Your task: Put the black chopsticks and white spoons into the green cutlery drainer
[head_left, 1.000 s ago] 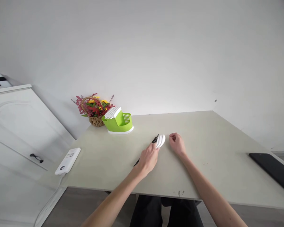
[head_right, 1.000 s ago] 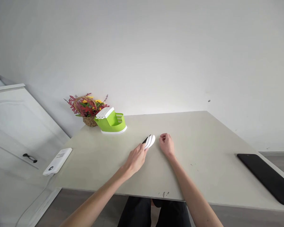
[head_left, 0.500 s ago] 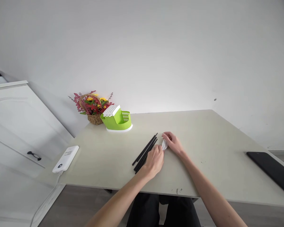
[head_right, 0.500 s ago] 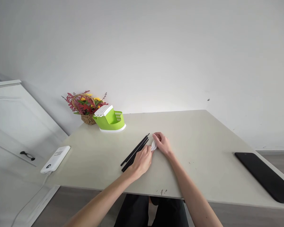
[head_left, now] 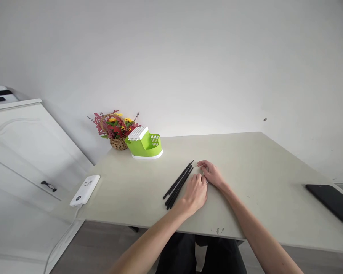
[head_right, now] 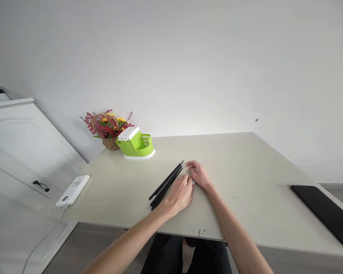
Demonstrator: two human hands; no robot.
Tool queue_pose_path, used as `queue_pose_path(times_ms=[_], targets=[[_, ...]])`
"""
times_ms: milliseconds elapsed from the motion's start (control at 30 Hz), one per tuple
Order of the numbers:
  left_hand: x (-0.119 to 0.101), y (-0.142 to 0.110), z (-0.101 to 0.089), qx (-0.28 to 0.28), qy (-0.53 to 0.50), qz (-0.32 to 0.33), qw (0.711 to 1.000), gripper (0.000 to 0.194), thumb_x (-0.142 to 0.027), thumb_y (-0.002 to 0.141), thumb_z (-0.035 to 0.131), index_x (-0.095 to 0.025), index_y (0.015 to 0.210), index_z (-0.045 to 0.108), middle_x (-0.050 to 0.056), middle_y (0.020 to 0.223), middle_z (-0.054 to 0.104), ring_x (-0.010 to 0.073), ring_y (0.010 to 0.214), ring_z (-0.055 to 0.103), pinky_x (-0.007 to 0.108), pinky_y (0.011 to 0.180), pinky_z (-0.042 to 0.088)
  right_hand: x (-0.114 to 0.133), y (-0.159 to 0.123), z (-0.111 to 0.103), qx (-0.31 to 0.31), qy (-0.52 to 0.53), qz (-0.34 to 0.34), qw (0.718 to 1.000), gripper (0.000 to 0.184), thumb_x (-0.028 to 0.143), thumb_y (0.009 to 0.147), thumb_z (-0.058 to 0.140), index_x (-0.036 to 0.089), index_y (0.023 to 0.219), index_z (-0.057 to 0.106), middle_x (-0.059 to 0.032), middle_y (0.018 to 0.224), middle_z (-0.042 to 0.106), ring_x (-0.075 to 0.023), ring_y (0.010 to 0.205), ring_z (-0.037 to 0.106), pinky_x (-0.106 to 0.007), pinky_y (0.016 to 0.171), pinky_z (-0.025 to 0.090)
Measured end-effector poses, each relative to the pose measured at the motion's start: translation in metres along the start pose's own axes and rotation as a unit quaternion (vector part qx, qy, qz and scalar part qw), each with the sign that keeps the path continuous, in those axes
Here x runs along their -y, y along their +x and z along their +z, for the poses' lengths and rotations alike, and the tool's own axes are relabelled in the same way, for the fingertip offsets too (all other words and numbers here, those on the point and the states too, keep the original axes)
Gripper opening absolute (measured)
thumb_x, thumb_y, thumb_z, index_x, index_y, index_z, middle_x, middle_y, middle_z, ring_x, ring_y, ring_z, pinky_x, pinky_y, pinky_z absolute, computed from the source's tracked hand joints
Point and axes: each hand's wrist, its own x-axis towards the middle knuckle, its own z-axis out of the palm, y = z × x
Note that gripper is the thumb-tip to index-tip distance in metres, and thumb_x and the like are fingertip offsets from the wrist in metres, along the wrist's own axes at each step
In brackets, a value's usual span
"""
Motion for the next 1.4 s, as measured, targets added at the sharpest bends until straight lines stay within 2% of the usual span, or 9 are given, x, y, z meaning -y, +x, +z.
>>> queue_pose_path(times_ms=[300, 433, 567, 700, 833, 967, 1100, 1200, 1400], targets=[[0.004, -0.007, 0.003, -0.049, -0.062, -0.019, 0.997, 0.019, -0.027, 0.101, 0.051, -0.016, 0.113, 0.061, 0.014, 0.110, 0.061, 0.0302, 0.103, 0.062, 0.045, 0.087, 0.055, -0.001, 0.000, -0.001, -0.017, 0.031, 0.021, 0.999, 0.027, 0.028, 0.081, 0.052, 0.023, 0.101, 0.069, -0.0049, 0.103, 0.077, -0.0208, 0.092, 0.069, -0.039, 0.089, 0.052], [0.022, -0.009, -0.007, -0.073, -0.098, 0.000, 0.992, 0.023, -0.038, 0.101, 0.056, -0.018, 0.111, 0.062, 0.012, 0.109, 0.061, 0.0282, 0.102, 0.062, 0.044, 0.090, 0.055, -0.003, 0.002, -0.003, -0.039, 0.050, 0.040, 0.997, 0.026, 0.037, 0.085, 0.056, 0.022, 0.103, 0.069, -0.0061, 0.100, 0.077, -0.0221, 0.090, 0.070, -0.039, 0.086, 0.053], [0.071, -0.002, -0.035, -0.175, -0.102, -0.011, 0.979, 0.022, -0.035, 0.103, 0.052, -0.021, 0.117, 0.062, 0.010, 0.110, 0.062, 0.0265, 0.107, 0.061, 0.044, 0.098, 0.051, -0.006, 0.004, -0.006, -0.075, 0.070, 0.069, 0.992, 0.027, 0.041, 0.089, 0.054, 0.022, 0.103, 0.067, -0.0064, 0.098, 0.077, -0.0218, 0.089, 0.072, -0.038, 0.085, 0.054], [0.146, 0.011, -0.073, -0.284, -0.047, -0.063, 0.956, 0.022, -0.034, 0.103, 0.051, -0.021, 0.115, 0.064, 0.013, 0.118, 0.062, 0.0285, 0.114, 0.058, 0.047, 0.103, 0.047, -0.006, 0.003, -0.007, -0.111, 0.082, 0.093, 0.986, 0.027, 0.041, 0.088, 0.055, 0.023, 0.103, 0.066, -0.0059, 0.095, 0.077, -0.0216, 0.086, 0.074, -0.037, 0.083, 0.055], [0.218, 0.021, -0.103, -0.336, 0.027, -0.126, 0.933, 0.028, -0.036, 0.103, 0.049, -0.019, 0.121, 0.063, 0.017, 0.135, 0.058, 0.0332, 0.131, 0.050, 0.050, 0.112, 0.038, -0.005, 0.001, -0.010, -0.157, 0.077, 0.108, 0.979, 0.026, 0.040, 0.085, 0.057, 0.023, 0.101, 0.067, -0.0062, 0.093, 0.077, -0.0222, 0.086, 0.074, -0.036, 0.082, 0.054], [0.274, 0.028, -0.116, -0.310, 0.067, -0.156, 0.935, 0.038, -0.040, 0.103, 0.046, -0.018, 0.132, 0.059, 0.017, 0.149, 0.052, 0.0360, 0.142, 0.041, 0.053, 0.117, 0.031, -0.005, -0.001, -0.014, -0.209, 0.066, 0.125, 0.968, 0.027, 0.039, 0.084, 0.054, 0.022, 0.100, 0.067, -0.0069, 0.092, 0.076, -0.0226, 0.086, 0.073, -0.036, 0.081, 0.054], [0.308, 0.029, -0.115, -0.213, 0.058, -0.148, 0.964, 0.048, -0.041, 0.105, 0.036, -0.019, 0.145, 0.052, 0.013, 0.149, 0.057, 0.0317, 0.138, 0.048, 0.051, 0.117, 0.034, -0.004, -0.002, -0.014, -0.236, 0.052, 0.138, 0.961, 0.028, 0.039, 0.083, 0.053, 0.022, 0.101, 0.067, -0.0058, 0.089, 0.076, -0.0224, 0.085, 0.072, -0.035, 0.081, 0.052], [0.316, 0.029, -0.108, -0.173, 0.055, -0.142, 0.973, 0.048, -0.037, 0.106, 0.032, -0.022, 0.148, 0.051, 0.009, 0.154, 0.053, 0.0292, 0.143, 0.044, 0.050, 0.118, 0.033, -0.002, -0.003, -0.011, -0.238, 0.039, 0.143, 0.960, 0.028, 0.038, 0.082, 0.053, 0.021, 0.100, 0.067, -0.0055, 0.088, 0.076, -0.0229, 0.086, 0.072, -0.035, 0.082, 0.051], [0.298, 0.039, -0.099, -0.194, 0.046, -0.209, 0.957, 0.049, -0.030, 0.103, 0.035, -0.025, 0.148, 0.053, 0.009, 0.155, 0.053, 0.0327, 0.148, 0.039, 0.056, 0.115, 0.037, 0.003, -0.003, -0.008, -0.235, 0.017, 0.150, 0.960, 0.028, 0.039, 0.082, 0.053, 0.022, 0.098, 0.068, -0.0057, 0.088, 0.077, -0.0238, 0.086, 0.072, -0.036, 0.081, 0.051]])
